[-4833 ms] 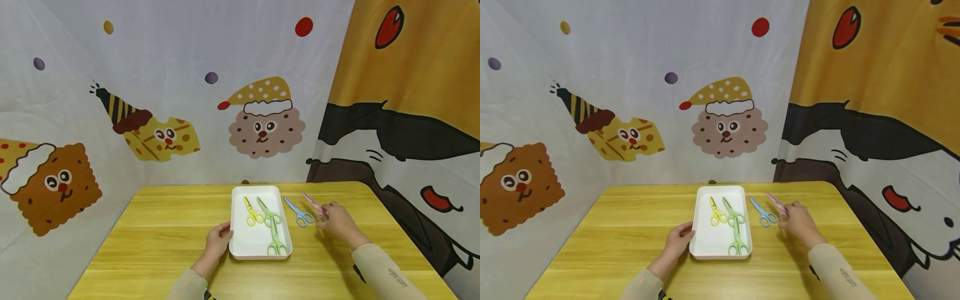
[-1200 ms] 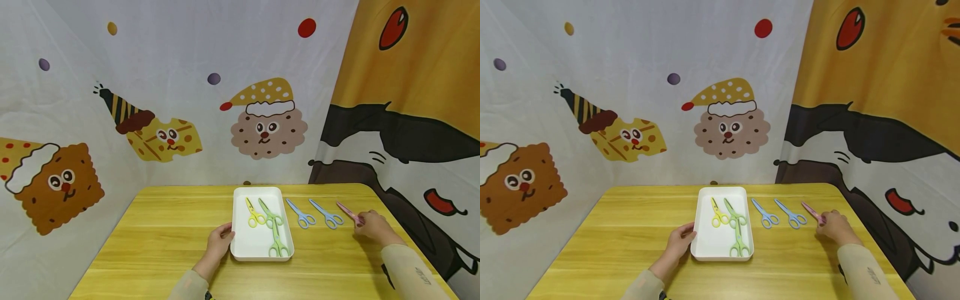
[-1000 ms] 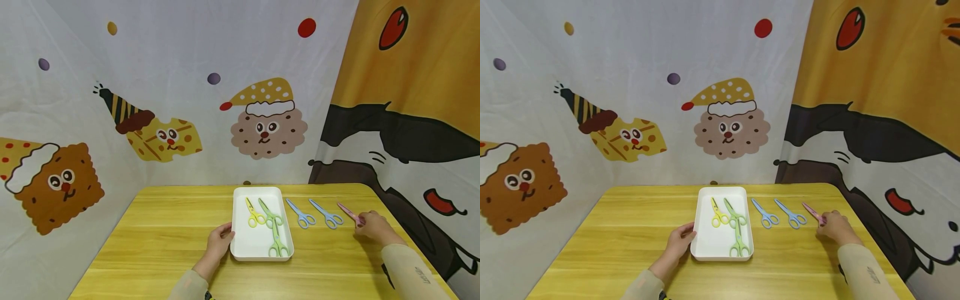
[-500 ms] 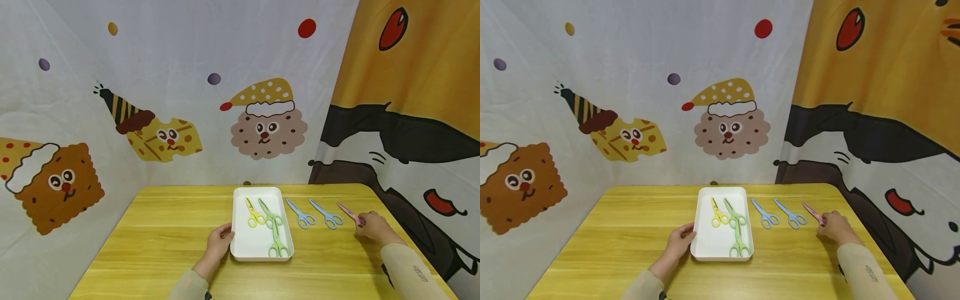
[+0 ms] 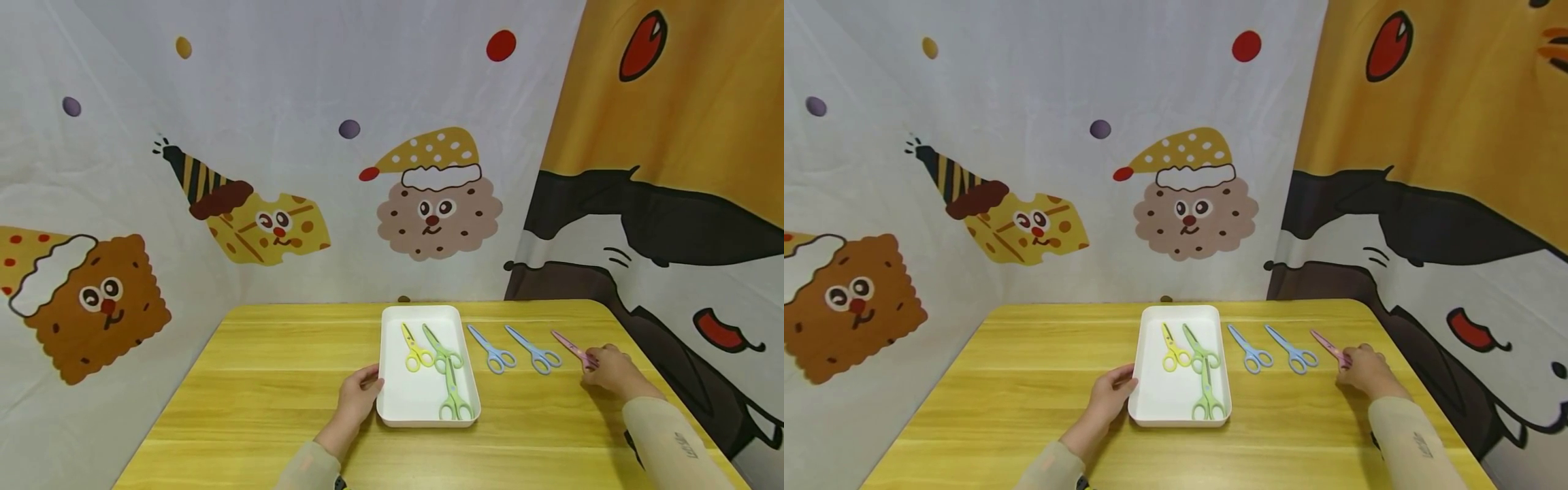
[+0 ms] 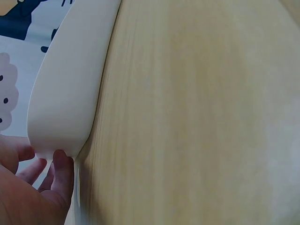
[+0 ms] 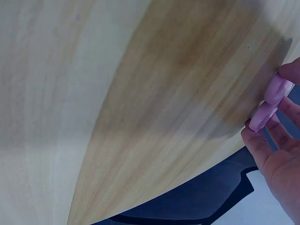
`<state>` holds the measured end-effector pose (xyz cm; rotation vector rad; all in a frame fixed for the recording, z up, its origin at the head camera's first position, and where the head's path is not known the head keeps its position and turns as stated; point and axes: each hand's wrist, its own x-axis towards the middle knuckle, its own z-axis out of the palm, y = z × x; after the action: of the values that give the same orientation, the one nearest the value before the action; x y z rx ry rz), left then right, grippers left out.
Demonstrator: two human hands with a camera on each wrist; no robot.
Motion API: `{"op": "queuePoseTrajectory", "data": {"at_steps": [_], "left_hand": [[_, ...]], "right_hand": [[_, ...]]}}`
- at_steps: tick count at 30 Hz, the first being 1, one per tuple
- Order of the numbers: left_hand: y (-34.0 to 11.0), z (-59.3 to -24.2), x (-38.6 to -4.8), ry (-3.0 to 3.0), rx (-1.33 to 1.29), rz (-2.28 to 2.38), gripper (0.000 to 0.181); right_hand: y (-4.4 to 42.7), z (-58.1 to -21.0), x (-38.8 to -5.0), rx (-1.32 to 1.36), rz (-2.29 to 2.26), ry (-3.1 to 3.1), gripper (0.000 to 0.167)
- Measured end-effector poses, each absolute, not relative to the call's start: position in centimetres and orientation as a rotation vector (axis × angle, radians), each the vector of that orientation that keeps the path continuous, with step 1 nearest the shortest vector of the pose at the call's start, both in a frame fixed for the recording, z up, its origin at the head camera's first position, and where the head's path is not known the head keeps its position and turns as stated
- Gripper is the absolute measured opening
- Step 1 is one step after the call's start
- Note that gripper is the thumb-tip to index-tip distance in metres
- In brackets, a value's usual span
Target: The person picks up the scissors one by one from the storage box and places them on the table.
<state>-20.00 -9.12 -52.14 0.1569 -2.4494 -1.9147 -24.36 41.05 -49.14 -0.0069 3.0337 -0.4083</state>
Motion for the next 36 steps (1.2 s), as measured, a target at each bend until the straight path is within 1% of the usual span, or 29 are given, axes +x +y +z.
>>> {"op": "queuePoseTrajectory", "data": {"at_steps": [4, 15, 22, 32, 36], "left_hand": [[-9.04, -52.2, -20.06, -2.449, 0.172, -1.92, 0.034], [-8.99, -52.34, -20.16, -2.459, 0.172, -1.909, 0.033], [-8.99, -52.34, -20.12, -2.461, 0.166, -1.911, 0.033], [-9.01, -52.18, -20.13, -2.449, 0.175, -1.925, 0.033], [-8.98, -52.11, -20.16, -2.452, 0.174, -1.921, 0.033]], "right_hand": [[41.14, -49.16, -24.4, -0.006, -0.405, 3.031, 0.063], [41.15, -49.41, -24.37, -0.022, -0.422, 3.048, 0.059], [41.24, -49.41, -24.53, -0.039, -0.423, 3.063, 0.052], [41.2, -49.35, -24.66, -0.046, -0.422, 3.055, 0.057], [41.08, -49.27, -24.61, -0.033, -0.424, 3.039, 0.057]]}}
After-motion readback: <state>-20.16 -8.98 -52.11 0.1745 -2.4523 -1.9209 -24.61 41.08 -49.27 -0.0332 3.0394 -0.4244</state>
